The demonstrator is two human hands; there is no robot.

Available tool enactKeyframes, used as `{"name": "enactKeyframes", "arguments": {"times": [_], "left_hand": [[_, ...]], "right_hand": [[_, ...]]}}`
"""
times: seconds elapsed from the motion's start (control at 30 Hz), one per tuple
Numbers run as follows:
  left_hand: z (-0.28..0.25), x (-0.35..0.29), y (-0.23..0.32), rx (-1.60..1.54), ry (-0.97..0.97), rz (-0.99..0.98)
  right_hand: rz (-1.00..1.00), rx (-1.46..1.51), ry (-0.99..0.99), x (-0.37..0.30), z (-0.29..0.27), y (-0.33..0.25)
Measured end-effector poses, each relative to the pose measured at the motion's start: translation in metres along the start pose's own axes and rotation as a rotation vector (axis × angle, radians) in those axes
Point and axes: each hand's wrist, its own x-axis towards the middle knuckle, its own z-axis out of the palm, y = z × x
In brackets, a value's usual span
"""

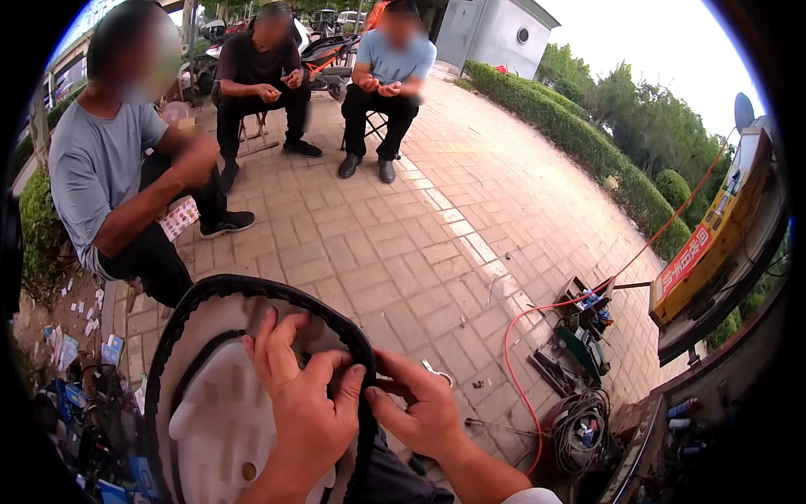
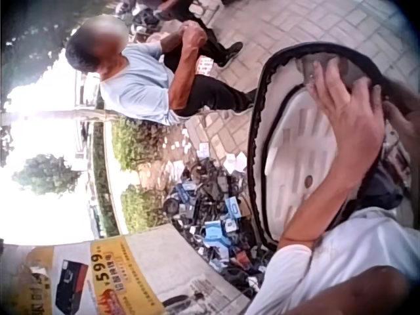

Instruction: The person repairs a seat cushion by hand-sewing a black fabric edge onto a white foam base and then using a staple gun to secure the fabric. The person works outdoors on a paved area while seated on the ground.

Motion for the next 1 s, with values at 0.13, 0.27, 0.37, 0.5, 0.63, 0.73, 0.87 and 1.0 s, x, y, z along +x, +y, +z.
{"name": "enactKeyframes", "arguments": {"times": [0.13, 0.27, 0.37, 0.5, 0.63, 0.73, 0.87, 1.0], "left_hand": [[0.002, 0.002, 0.005, -0.001, -0.045, 0.001], [0.002, 0.000, 0.008, 0.009, -0.061, 0.039], [0.001, -0.001, 0.008, 0.018, -0.051, 0.057], [-0.003, 0.000, 0.002, 0.053, -0.065, 0.084], [-0.004, -0.002, -0.002, 0.127, -0.102, 0.074], [-0.005, -0.008, -0.001, 0.155, -0.060, 0.066], [-0.002, -0.009, -0.005, 0.148, -0.049, 0.066], [-0.004, -0.013, -0.011, 0.100, -0.106, 0.027]], "right_hand": [[-0.025, -0.021, -0.003, 0.000, -0.004, 0.004], [-0.039, -0.029, -0.022, -0.002, -0.009, 0.004], [-0.040, 0.004, -0.033, -0.002, -0.009, 0.002], [-0.043, 0.051, -0.068, -0.004, -0.017, 0.004], [0.091, 0.196, 0.164, -0.010, -0.055, 0.059], [0.432, -0.255, 0.425, -0.037, -0.121, 0.184], [0.794, -0.655, 0.379, -0.136, -0.165, 0.322], [1.012, -0.735, 0.253, -0.195, -0.149, 0.361]]}}
